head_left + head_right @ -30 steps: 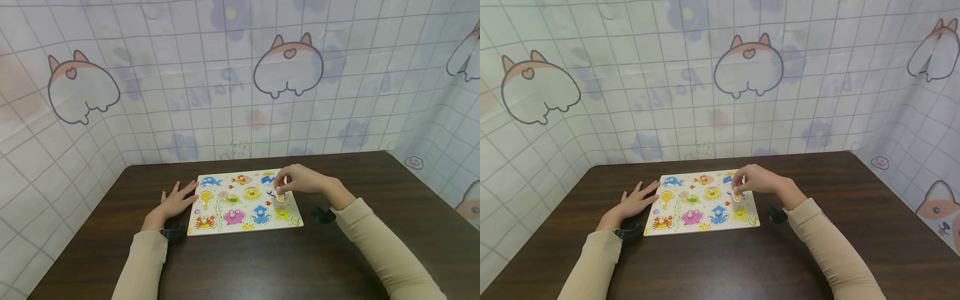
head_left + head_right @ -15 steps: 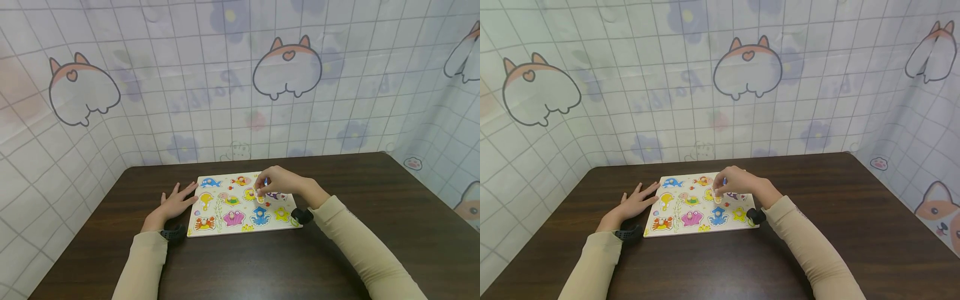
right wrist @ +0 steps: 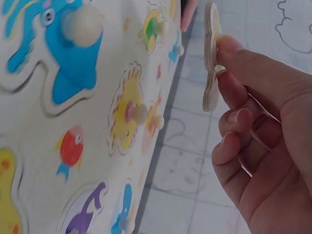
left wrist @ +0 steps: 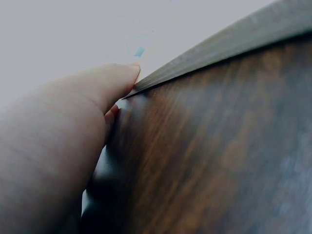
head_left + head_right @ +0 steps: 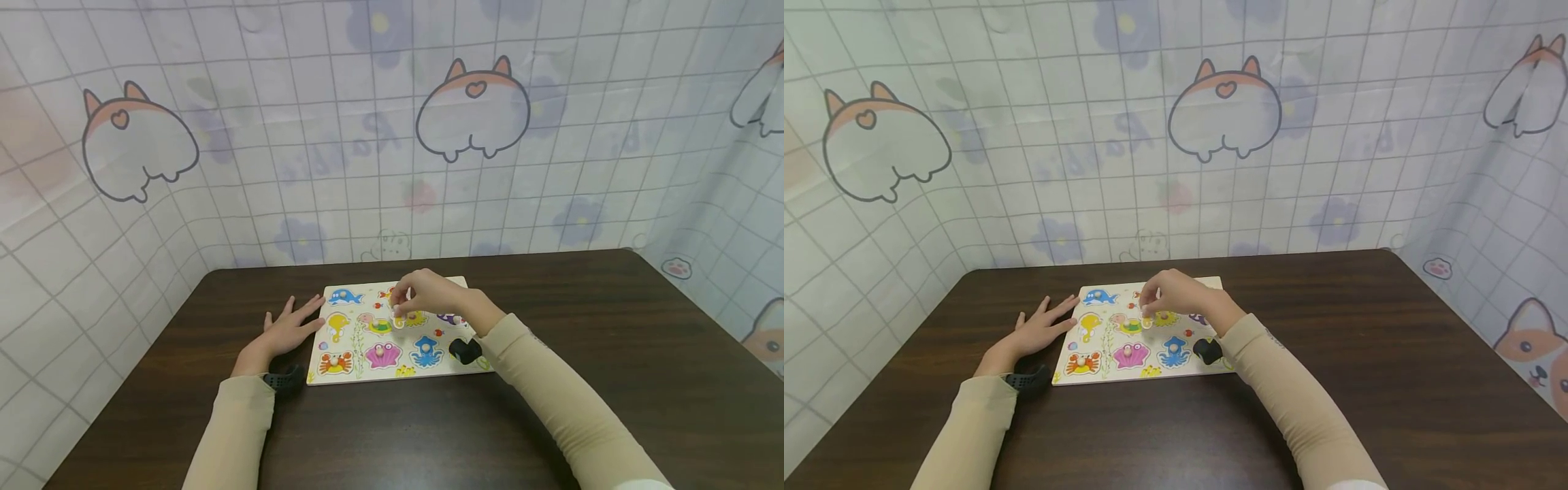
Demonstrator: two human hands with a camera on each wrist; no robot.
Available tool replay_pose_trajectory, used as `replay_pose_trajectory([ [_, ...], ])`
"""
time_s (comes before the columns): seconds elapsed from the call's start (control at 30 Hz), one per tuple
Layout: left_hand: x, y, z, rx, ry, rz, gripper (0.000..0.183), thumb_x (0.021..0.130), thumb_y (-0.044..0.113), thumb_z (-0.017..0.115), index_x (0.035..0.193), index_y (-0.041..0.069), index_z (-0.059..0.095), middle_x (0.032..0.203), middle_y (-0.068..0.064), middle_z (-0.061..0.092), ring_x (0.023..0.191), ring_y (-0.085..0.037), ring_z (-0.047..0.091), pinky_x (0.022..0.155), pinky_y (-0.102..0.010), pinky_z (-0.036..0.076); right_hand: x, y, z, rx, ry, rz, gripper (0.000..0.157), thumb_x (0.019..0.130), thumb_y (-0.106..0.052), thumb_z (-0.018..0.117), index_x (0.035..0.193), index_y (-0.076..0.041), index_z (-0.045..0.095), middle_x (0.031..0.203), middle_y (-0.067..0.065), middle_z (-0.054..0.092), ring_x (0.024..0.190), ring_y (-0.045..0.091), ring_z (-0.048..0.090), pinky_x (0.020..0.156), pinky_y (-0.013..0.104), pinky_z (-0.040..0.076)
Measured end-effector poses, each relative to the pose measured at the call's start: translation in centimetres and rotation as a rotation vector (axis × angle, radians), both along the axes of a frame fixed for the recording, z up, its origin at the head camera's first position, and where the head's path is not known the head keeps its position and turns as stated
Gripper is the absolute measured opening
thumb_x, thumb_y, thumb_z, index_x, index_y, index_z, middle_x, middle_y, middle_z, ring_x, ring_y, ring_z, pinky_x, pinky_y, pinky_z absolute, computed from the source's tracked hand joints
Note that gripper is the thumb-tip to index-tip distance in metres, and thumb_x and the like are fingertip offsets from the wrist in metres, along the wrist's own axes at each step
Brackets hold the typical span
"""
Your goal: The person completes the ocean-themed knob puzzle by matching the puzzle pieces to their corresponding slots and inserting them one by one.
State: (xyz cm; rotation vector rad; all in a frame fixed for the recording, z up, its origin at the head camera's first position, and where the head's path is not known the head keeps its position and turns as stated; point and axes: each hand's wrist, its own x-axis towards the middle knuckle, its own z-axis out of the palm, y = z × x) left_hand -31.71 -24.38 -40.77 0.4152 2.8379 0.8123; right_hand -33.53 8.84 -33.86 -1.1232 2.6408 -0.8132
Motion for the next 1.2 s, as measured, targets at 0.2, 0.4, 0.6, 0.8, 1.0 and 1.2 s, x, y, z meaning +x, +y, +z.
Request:
replay_pose_trajectory([
  [0.2, 0.0, 0.0, 0.2, 0.001, 0.003, 0.003, 0.066, 0.109, 0.044, 0.048, 0.165, 0.015, 0.026, 0.171, -0.012, 0.014, 0.153, -0.046, -0.010, 0.108, -0.074, -0.019, -0.6, -1.9, -0.1, 0.004, -0.007, -0.011, 0.007, 0.093, -0.018, 0.079, 0.096, -0.012, 0.078, 0.082, -0.006, 0.066, 0.080, 0.015, 0.057, 0.069, 0.024, 0.049],
  [0.4, 0.1, 0.1, 0.3, 0.009, -0.004, 0.000, 0.066, 0.109, 0.043, 0.047, 0.165, 0.015, 0.025, 0.171, -0.012, 0.013, 0.154, -0.045, -0.010, 0.109, -0.074, -0.020, -1.0, -3.6, -0.7, 0.003, -0.041, -0.007, 0.008, 0.095, -0.019, 0.077, 0.099, -0.012, 0.078, 0.083, -0.005, 0.066, 0.079, 0.016, 0.056, 0.062, 0.024, 0.045],
  [0.6, 0.0, 0.2, 0.3, 0.016, -0.010, 0.002, 0.066, 0.109, 0.043, 0.047, 0.165, 0.016, 0.024, 0.171, -0.011, 0.012, 0.154, -0.044, -0.011, 0.109, -0.073, -0.020, -1.2, -5.4, -1.3, 0.001, -0.017, -0.006, 0.006, 0.095, -0.017, 0.077, 0.099, -0.012, 0.078, 0.086, -0.005, 0.066, 0.082, 0.014, 0.056, 0.073, 0.025, 0.048],
  [0.8, -0.1, 0.1, 0.1, 0.002, -0.013, 0.010, 0.066, 0.109, 0.045, 0.047, 0.165, 0.017, 0.025, 0.171, -0.010, 0.012, 0.154, -0.045, -0.010, 0.109, -0.073, -0.020, -0.9, -7.5, -1.6, 0.054, -0.020, -0.053, 0.007, 0.097, -0.019, 0.075, 0.101, -0.014, 0.078, 0.089, -0.006, 0.067, 0.086, 0.013, 0.057, 0.080, 0.029, 0.049],
  [1.0, 0.0, 0.0, 0.0, 0.014, -0.015, 0.009, 0.066, 0.109, 0.044, 0.047, 0.165, 0.016, 0.025, 0.171, -0.011, 0.013, 0.154, -0.045, -0.011, 0.108, -0.074, -0.020, -1.0, -9.5, -2.3, 0.089, -0.032, -0.083, 0.006, 0.097, -0.022, 0.074, 0.099, -0.016, 0.077, 0.090, -0.008, 0.068, 0.085, 0.013, 0.059, 0.080, 0.027, 0.050],
  [1.2, 0.0, 0.1, -0.1, 0.010, -0.013, 0.010, 0.066, 0.109, 0.045, 0.047, 0.165, 0.017, 0.026, 0.171, -0.011, 0.013, 0.154, -0.045, -0.010, 0.108, -0.075, -0.019, -1.1, -10.9, -2.8, 0.107, -0.030, -0.079, 0.008, 0.097, -0.023, 0.074, 0.097, -0.016, 0.078, 0.091, -0.007, 0.068, 0.083, 0.011, 0.059, 0.080, 0.026, 0.050],
])
